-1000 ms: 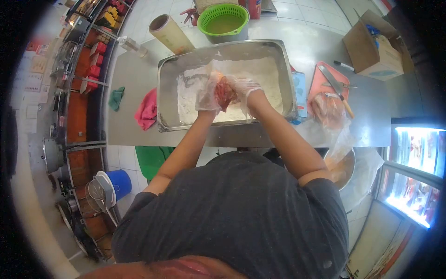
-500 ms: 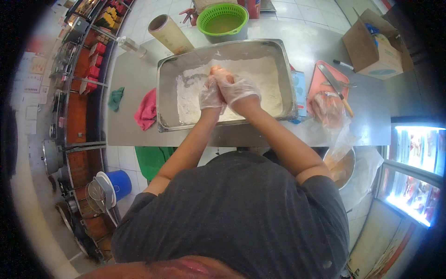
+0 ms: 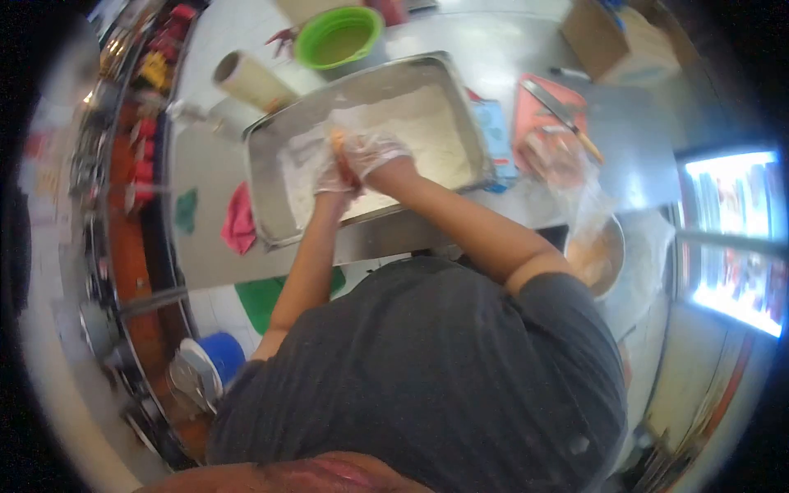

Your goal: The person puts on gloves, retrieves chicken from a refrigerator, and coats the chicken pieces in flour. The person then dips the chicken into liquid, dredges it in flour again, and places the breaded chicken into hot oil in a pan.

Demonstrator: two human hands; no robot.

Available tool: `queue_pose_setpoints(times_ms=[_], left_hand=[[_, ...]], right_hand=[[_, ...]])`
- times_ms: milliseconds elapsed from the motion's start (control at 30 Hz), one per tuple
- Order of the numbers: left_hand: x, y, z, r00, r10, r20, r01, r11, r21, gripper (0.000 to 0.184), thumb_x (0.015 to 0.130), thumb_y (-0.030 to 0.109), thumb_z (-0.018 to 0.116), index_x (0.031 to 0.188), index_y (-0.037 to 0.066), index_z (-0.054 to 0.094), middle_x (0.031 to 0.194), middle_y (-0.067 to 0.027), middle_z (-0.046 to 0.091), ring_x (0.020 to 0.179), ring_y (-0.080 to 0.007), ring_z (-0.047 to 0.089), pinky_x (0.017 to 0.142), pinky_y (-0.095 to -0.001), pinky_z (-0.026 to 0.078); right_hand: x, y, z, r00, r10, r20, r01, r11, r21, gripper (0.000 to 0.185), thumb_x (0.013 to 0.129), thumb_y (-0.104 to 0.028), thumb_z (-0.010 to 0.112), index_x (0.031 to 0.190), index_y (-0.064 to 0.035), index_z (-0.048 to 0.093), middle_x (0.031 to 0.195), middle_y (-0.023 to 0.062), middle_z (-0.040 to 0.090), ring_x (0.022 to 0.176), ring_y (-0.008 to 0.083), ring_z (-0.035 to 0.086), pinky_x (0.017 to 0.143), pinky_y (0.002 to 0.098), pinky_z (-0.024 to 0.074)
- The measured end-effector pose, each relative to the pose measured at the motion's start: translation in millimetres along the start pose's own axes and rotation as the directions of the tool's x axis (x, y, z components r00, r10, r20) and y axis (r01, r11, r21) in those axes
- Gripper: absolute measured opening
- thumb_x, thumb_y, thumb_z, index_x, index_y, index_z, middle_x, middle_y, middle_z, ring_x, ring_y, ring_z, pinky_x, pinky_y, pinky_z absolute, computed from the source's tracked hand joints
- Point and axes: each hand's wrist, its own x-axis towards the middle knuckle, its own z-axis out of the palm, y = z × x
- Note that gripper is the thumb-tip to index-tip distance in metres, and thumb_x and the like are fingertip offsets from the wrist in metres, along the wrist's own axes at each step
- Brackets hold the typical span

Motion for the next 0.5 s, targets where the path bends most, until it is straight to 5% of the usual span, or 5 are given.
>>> queue_pose_setpoints(times_ms=[67, 100, 167, 433, 500], left_hand=[[19, -4, -24, 0.984, -0.084, 0.154, 0.08, 0.996, 0.033, 0.036, 0.103, 0.049, 0.056, 0.107, 0.014, 0.063, 0.073, -0.0007, 0.056, 0.054, -0.0148, 0.052, 0.043, -0.0297, 0.038], [35, -9, -40, 0.96, -0.136, 0.244, 0.128, 0.99, 0.051, 0.034, 0.103, 0.047, 0.058, 0.11, 0.014, 0.062, 0.077, -0.0005, 0.057, 0.059, -0.0139, 0.054, 0.044, -0.0292, 0.04], [12, 7, -2, 0.962, -0.109, 0.249, 0.056, 0.976, 0.212, 0.034, 0.102, 0.044, 0.061, 0.116, 0.013, 0.061, 0.084, -0.0007, 0.06, 0.065, -0.0132, 0.057, 0.046, -0.029, 0.042], [-19, 10, 47, 0.991, 0.089, 0.1, -0.122, 0.911, 0.395, 0.049, 0.1, 0.037, 0.066, 0.14, 0.01, 0.057, 0.108, -0.0047, 0.071, 0.083, -0.0166, 0.068, 0.06, -0.0299, 0.053], [-19, 16, 45, 0.97, 0.126, 0.208, -0.239, 0.655, 0.717, 0.041, 0.096, 0.034, 0.071, 0.125, 0.006, 0.067, 0.101, -0.0041, 0.073, 0.082, -0.0152, 0.069, 0.063, -0.031, 0.053]], right_hand=[[-1, 6, 0, 0.997, 0.078, 0.003, -0.078, 0.996, -0.031, 0.027, 0.1, -0.031, 0.053, 0.088, -0.0075, 0.06, 0.079, 0.0152, 0.068, 0.072, 0.0344, 0.068, 0.066, 0.0472, 0.0537], [3, 7, -3, 0.944, 0.229, 0.238, -0.32, 0.809, 0.492, 0.026, 0.097, -0.03, 0.058, 0.093, -0.0057, 0.064, 0.079, 0.016, 0.07, 0.072, 0.0314, 0.069, 0.069, 0.0434, 0.0554], [-2, 8, -22, 0.854, 0.23, 0.466, -0.518, 0.31, 0.797, 0.027, 0.094, -0.03, 0.064, 0.098, -0.0038, 0.069, 0.08, 0.0169, 0.072, 0.072, 0.0284, 0.07, 0.072, 0.0396, 0.0571], [-21, 37, -26, 0.836, 0.42, 0.352, -0.542, 0.536, 0.647, 0.038, 0.084, -0.041, 0.07, 0.097, -0.0042, 0.071, 0.089, 0.0172, 0.074, 0.085, 0.0303, 0.072, 0.08, 0.037, 0.0547], [-28, 44, -27, 0.874, 0.396, 0.281, -0.483, 0.644, 0.593, 0.037, 0.083, -0.038, 0.07, 0.098, -0.0046, 0.072, 0.093, 0.0185, 0.074, 0.088, 0.0328, 0.071, 0.082, 0.0393, 0.0544]])
